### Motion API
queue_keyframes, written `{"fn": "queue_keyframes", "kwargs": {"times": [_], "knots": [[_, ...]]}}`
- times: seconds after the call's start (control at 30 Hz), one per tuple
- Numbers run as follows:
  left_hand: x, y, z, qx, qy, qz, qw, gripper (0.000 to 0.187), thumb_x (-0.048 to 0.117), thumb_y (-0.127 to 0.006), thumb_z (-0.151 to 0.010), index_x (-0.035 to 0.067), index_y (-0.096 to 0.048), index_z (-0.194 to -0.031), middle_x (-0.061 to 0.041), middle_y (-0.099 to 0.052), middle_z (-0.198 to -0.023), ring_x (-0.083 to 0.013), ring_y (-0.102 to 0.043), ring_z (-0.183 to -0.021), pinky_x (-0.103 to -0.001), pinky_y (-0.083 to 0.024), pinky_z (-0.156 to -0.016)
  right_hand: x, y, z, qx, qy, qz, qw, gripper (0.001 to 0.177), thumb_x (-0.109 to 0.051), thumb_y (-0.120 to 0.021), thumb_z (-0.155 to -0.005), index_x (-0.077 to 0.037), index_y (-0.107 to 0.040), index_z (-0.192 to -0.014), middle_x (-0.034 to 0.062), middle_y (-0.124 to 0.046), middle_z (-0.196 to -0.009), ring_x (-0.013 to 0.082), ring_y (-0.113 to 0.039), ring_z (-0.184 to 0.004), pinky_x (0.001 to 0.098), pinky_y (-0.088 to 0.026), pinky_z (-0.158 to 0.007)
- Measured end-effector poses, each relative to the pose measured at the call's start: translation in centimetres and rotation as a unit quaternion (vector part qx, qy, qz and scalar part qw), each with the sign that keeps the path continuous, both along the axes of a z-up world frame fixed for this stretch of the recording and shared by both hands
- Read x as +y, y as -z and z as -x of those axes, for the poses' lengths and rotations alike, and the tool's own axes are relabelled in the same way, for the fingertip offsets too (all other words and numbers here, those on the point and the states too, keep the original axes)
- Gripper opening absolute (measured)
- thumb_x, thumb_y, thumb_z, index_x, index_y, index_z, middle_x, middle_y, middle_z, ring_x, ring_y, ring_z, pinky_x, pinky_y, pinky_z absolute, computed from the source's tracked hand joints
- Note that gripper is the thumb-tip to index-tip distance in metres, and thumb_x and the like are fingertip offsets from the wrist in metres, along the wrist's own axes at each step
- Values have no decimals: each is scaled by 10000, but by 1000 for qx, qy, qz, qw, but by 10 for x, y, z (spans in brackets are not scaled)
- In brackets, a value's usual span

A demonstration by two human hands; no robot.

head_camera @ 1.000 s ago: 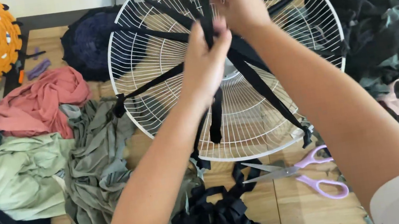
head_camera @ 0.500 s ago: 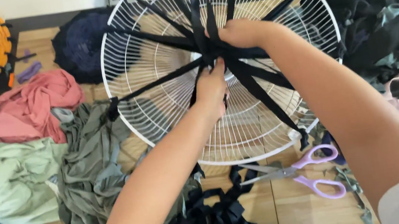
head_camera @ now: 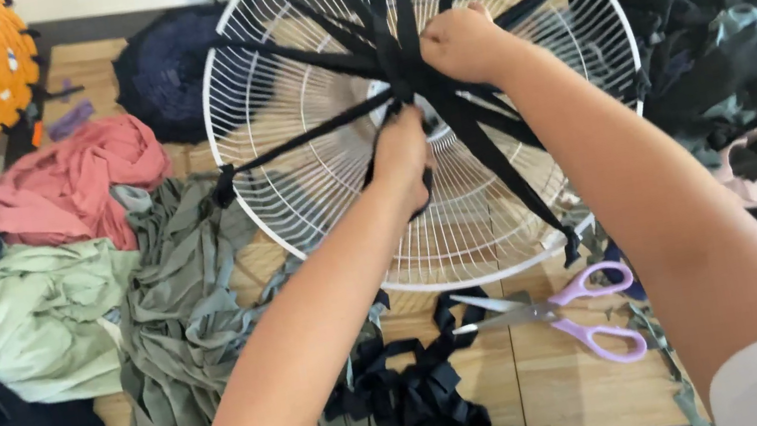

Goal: The recorder is tying and weaving fabric scraps onto a metal fan guard to create a handmade rug.

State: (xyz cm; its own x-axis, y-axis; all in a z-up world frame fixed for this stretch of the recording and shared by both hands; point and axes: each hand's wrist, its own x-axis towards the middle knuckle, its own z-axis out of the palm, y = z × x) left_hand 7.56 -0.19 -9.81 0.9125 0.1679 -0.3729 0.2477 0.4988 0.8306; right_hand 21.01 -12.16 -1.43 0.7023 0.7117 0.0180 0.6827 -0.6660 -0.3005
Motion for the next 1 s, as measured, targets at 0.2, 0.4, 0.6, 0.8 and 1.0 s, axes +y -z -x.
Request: {"fn": "queue_keyframes", "kwargs": {"times": [0.2,0.4,0.6,0.8,1.0], "knots": [[4,-120,128,-128,141,-438,878,208,232,-578,-1008,24,-567,-1000,-81,-602,-757,-179,-554,-615,-371,-453,-550,-40,-54,46,-83,51,-310,946,84,-120,-725,-1055,-79,-765,-1116,77,-762,-936,158,-733,-820,300,-578,-719],[-4,-146,218,-165,135,-291,932,108,123,-633,-986,15,-627,-998,-28,-589,-754,-102,-490,-603,-306,-403,-517,-52,-99,172,31,136,-282,949,143,-133,-668,-1038,-66,-717,-1154,36,-744,-836,82,-672,-676,265,-539,-590],[-13,-151,231,-203,179,-242,932,78,102,-624,-999,26,-619,-1018,3,-591,-774,-62,-513,-651,-270,-433,-560,-36,-39,227,424,131,-331,833,428,-123,-568,-999,-129,-424,-1402,60,-707,-949,106,-688,-736,263,-578,-614],[12,-134,229,-101,82,-380,916,205,242,-700,-927,73,-608,-998,-13,-585,-614,-92,-508,-528,-284,-411,-490,-54,-30,303,302,158,-463,818,229,-27,-591,-1006,-37,-539,-1229,61,-653,-886,110,-643,-712,251,-523,-601],[15,-108,220,-98,21,-460,882,345,356,-565,-1066,45,-577,-918,-44,-579,-666,-165,-564,-587,-329,-432,-548,-59,-54,364,238,82,-295,922,128,-7,-609,-913,-51,-668,-1018,70,-651,-704,131,-616,-614,277,-497,-575]]}}
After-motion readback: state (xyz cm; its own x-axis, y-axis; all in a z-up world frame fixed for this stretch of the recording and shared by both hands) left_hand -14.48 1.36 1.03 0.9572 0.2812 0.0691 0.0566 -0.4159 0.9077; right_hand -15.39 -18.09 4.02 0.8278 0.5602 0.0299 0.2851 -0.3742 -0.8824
